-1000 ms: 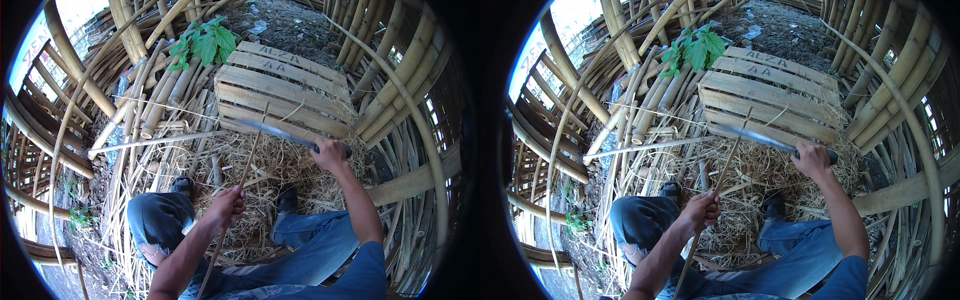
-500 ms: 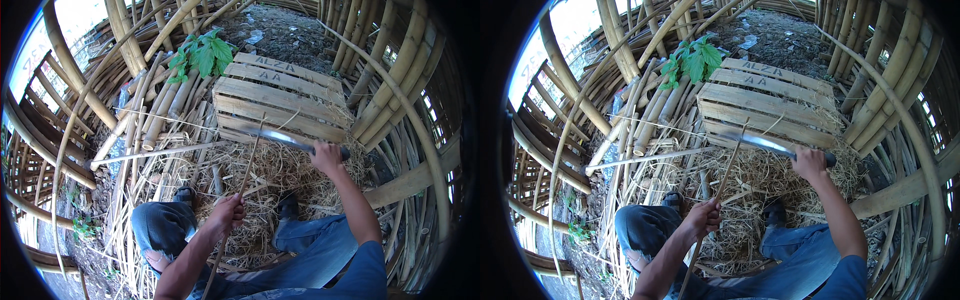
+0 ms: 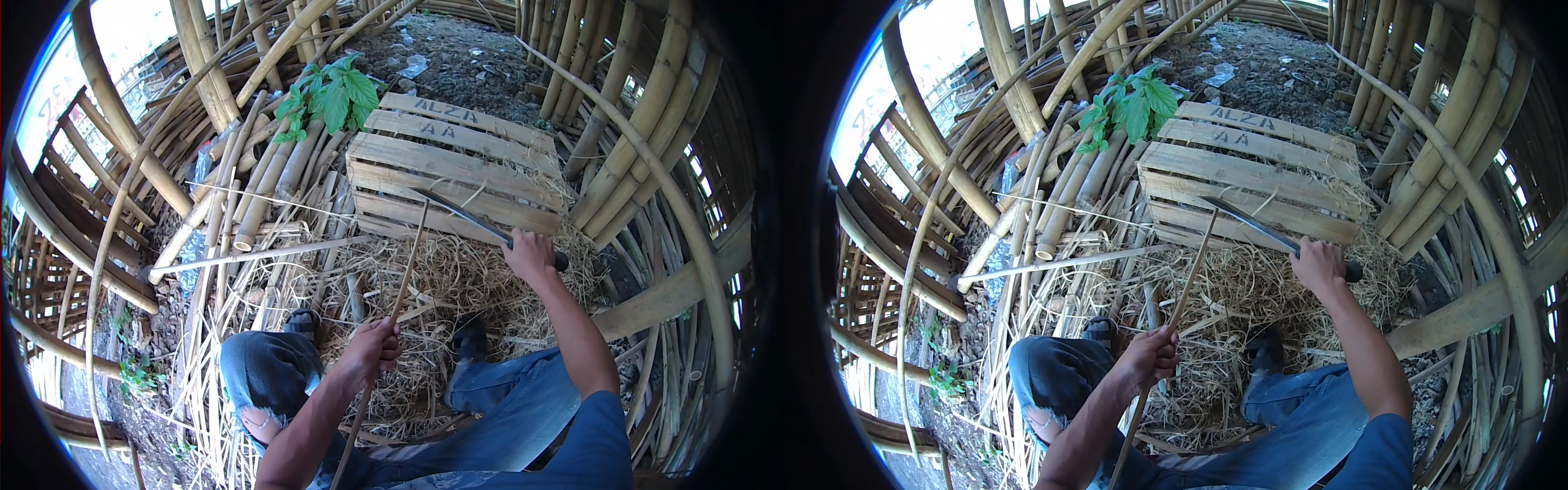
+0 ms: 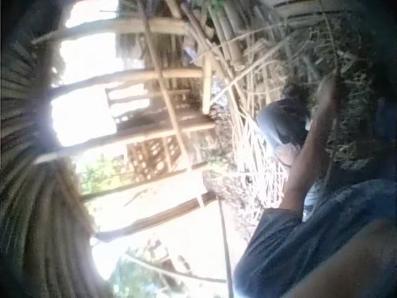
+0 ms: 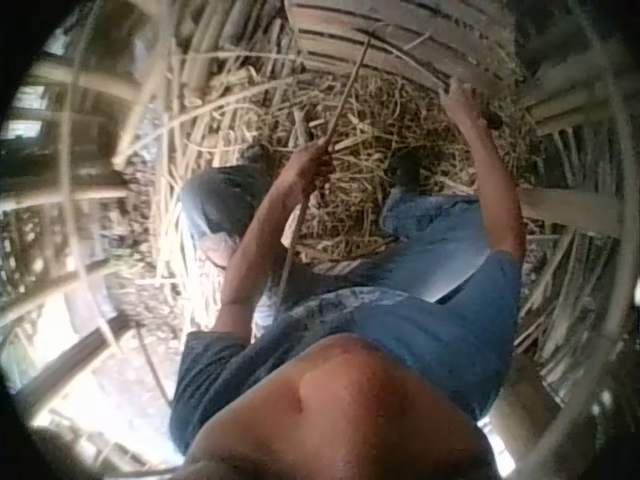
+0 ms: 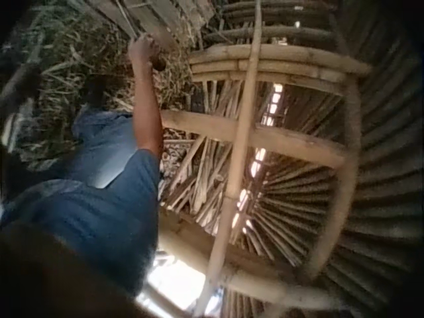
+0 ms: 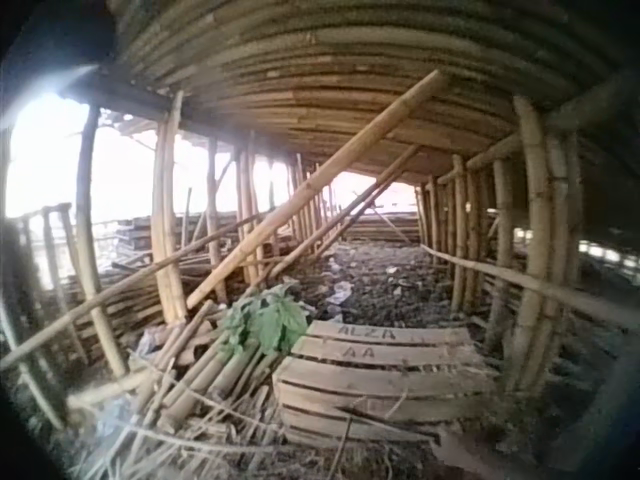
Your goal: The person shaves and scrapes thin bamboo strips using a knife, touches a smartphone lying on the ground, and resumes smoothing the bamboo strips with the knife.
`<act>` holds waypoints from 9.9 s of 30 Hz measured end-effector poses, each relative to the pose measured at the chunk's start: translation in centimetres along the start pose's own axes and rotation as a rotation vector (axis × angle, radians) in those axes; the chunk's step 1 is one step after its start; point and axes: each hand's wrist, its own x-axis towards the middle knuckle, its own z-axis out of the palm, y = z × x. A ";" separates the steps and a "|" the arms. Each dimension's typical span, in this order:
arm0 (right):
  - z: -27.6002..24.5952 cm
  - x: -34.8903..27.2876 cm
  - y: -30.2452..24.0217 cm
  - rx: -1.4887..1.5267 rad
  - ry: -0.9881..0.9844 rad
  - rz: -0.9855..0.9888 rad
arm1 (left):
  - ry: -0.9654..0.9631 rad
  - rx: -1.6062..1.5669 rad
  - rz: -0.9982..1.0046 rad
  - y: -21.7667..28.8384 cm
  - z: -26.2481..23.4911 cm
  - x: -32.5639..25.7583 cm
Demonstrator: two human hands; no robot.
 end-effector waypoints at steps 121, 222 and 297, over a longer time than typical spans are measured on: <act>0.7 -3.8 2.4 0.150 -0.052 0.001 | 0.090 0.177 0.028 1.8 1.3 -0.3; 0.6 -3.4 3.2 0.090 0.189 -0.460 | 0.153 0.265 0.048 1.5 2.0 -0.7; 1.1 -0.8 2.0 0.134 0.048 -0.116 | 0.460 1.010 0.366 0.4 2.5 -0.1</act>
